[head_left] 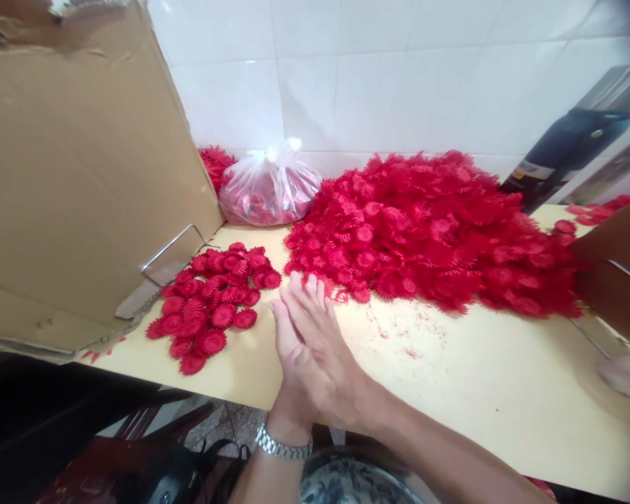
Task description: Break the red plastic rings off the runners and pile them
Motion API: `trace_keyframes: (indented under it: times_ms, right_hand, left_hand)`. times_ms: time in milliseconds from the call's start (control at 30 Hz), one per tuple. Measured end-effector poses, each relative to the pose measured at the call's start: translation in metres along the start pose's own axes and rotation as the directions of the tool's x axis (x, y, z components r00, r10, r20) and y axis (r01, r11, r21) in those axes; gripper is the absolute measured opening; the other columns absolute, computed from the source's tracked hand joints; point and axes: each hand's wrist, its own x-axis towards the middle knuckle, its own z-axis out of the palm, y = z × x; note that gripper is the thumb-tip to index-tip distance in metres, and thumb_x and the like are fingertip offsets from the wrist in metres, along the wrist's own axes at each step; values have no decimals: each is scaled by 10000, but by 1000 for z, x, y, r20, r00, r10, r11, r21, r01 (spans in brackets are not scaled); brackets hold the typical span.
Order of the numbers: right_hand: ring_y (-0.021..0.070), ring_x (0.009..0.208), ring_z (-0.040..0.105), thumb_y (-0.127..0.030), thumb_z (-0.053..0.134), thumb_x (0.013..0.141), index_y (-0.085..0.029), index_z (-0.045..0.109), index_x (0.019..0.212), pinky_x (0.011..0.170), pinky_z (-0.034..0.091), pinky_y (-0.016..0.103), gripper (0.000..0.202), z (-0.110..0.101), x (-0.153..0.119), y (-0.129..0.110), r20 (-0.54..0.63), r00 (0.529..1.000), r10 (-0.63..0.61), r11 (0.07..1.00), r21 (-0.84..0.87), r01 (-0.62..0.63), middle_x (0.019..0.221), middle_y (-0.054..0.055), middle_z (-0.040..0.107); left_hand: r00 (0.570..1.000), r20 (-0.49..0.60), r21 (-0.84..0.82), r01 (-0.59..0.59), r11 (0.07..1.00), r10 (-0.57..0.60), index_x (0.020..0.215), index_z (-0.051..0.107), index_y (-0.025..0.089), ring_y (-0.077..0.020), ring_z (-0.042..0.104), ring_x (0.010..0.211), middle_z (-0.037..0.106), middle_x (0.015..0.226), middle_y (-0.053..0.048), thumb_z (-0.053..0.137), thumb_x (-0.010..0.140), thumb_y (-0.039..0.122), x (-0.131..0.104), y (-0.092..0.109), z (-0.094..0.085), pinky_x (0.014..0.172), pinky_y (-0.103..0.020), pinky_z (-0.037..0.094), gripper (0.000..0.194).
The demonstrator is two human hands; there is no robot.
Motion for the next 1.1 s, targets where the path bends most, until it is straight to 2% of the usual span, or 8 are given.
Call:
trace_keyframes:
  times_ms: [200,367,500,633,733,800,933,1100]
  right_hand:
    - [227,1406,78,-527,171,932,-307,261,1420,1108,4,577,543,-16,21,21,-112,993,49,995,-76,-57,1493,-6,265]
    - [208,1403,110,-512,186,934,-282,255,1429,1137,1,502,551,-10,10,17,-18,996,-88,992,-90,86,1497,7,256]
    - [232,1407,72,-535,180,928,-301,291,1412,1116,-11,562,549,-17,20,17,-116,992,50,995,-78,-59,1491,-5,273]
    - [233,1370,235,-550,194,925,-307,318,1396,1112,162,533,545,-35,30,23,-86,996,36,995,91,-28,1422,7,405]
    - [203,1190,501,-554,203,924,-265,398,1343,1028,368,445,545,-50,25,28,-143,982,123,944,323,-71,1273,56,554]
    - [197,1052,587,-531,345,904,-226,512,1219,949,443,404,469,-59,17,32,-183,966,181,936,334,-112,1145,73,617]
    - [206,964,585,-359,604,806,-209,573,1058,861,472,391,295,-60,-4,36,-34,998,51,994,96,-47,1018,68,626]
    - [164,918,610,-215,630,763,-223,540,1004,781,517,329,258,-40,-20,38,105,984,146,962,219,-166,1034,48,591]
  left_hand:
    - [996,65,-72,68,995,-64,1136,617,232,-221,423,1272,569,1276,-56,326,856,596,-4,-5,7,1014,-357,381,544]
    - [998,-1,-112,64,992,-64,1132,609,278,-177,441,1258,578,1262,-19,278,892,545,-3,-1,10,1003,-339,397,488]
    - [996,69,-148,62,987,-52,1115,620,233,-195,470,1233,594,1242,-45,394,889,456,0,-6,10,980,-321,420,390]
    - [998,23,-185,55,981,-52,1065,635,192,-178,566,1119,658,1121,-58,463,850,167,0,-9,1,947,-291,444,276]
    - [997,-27,-214,71,974,-78,1116,593,137,-212,615,1040,660,1097,-116,440,790,97,0,-1,-10,922,-350,468,363]
    - [997,-30,-212,62,975,-70,1191,540,122,-238,611,1049,631,1152,-143,433,758,105,-1,5,-15,917,-388,470,446]
    - [998,-30,-160,47,986,-53,1261,476,137,-254,611,1035,606,1183,-152,423,781,190,-4,8,-17,818,-372,503,486]
    - [991,-134,-5,-25,1000,24,1058,579,174,-149,626,743,633,925,-67,452,846,307,-4,-8,-15,582,-221,463,280]
